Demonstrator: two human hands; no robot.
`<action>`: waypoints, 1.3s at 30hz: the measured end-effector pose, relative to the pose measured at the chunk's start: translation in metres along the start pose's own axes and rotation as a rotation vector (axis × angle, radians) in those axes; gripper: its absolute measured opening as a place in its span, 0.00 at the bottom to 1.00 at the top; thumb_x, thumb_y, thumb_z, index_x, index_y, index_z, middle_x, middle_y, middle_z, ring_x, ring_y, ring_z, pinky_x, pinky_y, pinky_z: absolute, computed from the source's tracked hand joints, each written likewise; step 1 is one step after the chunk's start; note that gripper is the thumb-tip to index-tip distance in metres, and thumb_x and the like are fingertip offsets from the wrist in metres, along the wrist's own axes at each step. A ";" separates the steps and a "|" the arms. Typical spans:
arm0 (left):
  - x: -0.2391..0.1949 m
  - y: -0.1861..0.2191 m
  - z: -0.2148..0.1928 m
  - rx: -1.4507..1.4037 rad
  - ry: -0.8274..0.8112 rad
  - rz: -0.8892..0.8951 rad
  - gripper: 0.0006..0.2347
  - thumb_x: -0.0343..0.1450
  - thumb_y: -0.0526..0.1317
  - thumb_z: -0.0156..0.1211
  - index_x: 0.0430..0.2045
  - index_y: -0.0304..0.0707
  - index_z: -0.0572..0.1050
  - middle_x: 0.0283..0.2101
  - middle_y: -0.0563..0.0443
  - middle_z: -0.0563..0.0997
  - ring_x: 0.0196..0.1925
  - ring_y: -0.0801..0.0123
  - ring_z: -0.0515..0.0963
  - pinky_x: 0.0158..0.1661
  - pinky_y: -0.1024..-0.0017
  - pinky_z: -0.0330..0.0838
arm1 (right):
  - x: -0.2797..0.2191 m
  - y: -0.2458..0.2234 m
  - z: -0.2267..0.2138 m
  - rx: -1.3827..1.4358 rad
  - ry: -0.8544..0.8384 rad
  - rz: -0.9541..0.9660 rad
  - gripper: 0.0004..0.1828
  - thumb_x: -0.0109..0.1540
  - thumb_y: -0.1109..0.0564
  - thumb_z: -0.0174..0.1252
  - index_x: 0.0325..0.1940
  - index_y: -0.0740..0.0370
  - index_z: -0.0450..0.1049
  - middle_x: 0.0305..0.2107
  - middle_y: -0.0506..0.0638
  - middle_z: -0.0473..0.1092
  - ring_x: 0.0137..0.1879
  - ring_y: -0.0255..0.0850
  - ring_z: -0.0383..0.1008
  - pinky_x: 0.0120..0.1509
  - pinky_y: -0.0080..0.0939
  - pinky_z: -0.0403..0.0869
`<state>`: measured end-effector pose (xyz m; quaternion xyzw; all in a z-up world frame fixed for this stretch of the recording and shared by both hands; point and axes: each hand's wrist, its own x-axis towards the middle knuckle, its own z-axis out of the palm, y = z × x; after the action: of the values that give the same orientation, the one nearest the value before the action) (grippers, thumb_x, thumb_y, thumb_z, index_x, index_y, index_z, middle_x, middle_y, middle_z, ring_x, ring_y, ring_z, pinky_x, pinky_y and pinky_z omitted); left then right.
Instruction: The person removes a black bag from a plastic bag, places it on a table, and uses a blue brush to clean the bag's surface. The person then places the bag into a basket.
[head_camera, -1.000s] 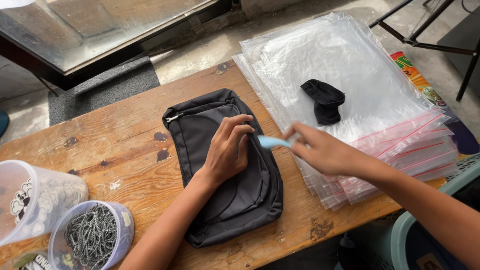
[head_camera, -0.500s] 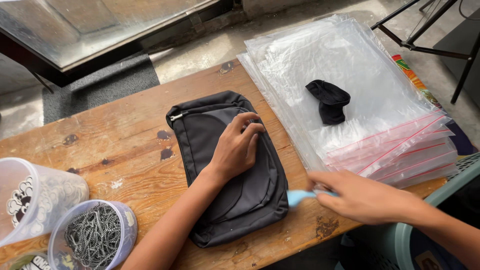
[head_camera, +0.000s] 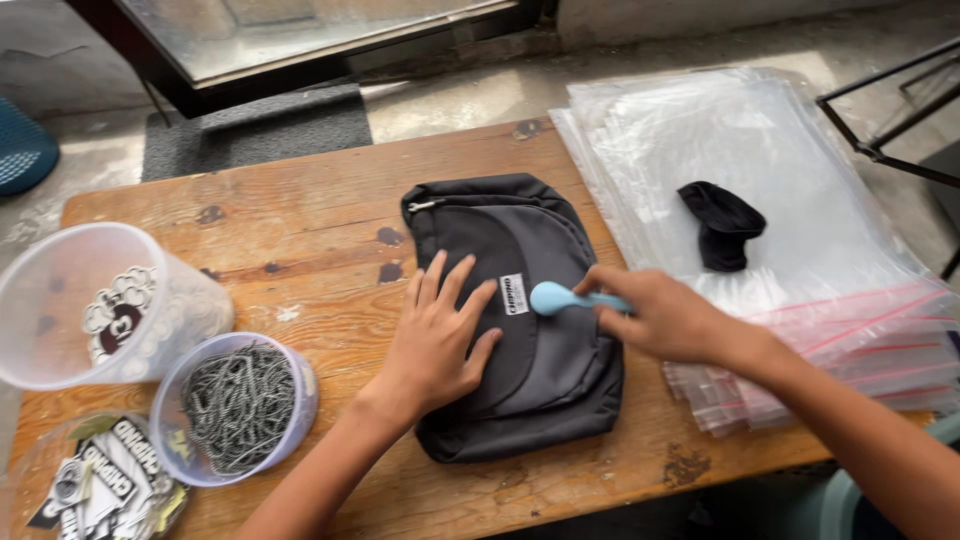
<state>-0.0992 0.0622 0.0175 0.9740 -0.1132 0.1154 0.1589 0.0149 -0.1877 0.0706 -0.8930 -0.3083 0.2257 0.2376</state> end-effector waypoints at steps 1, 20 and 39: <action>-0.008 -0.007 0.009 0.006 0.001 -0.009 0.22 0.69 0.45 0.60 0.56 0.37 0.71 0.62 0.30 0.67 0.69 0.28 0.60 0.64 0.38 0.52 | 0.016 0.011 -0.002 0.000 -0.004 -0.009 0.18 0.59 0.54 0.53 0.54 0.53 0.71 0.36 0.65 0.78 0.51 0.67 0.76 0.54 0.67 0.73; -0.031 -0.029 0.033 -0.287 0.168 -0.063 0.16 0.71 0.41 0.52 0.53 0.41 0.73 0.63 0.39 0.70 0.71 0.41 0.63 0.67 0.48 0.55 | 0.094 0.023 0.003 -0.378 0.232 -0.099 0.20 0.55 0.52 0.57 0.51 0.55 0.71 0.27 0.59 0.75 0.42 0.62 0.77 0.48 0.62 0.73; -0.033 -0.032 0.005 -0.563 0.047 -0.241 0.18 0.75 0.42 0.39 0.56 0.43 0.72 0.60 0.40 0.75 0.72 0.44 0.62 0.69 0.39 0.42 | -0.004 0.010 0.028 0.141 0.520 -0.657 0.13 0.59 0.66 0.59 0.29 0.62 0.60 0.46 0.56 0.78 0.55 0.52 0.79 0.58 0.48 0.74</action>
<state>-0.1217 0.0963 -0.0053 0.8950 -0.0209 0.0825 0.4379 0.0011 -0.1895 0.0442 -0.7562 -0.4900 -0.0740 0.4274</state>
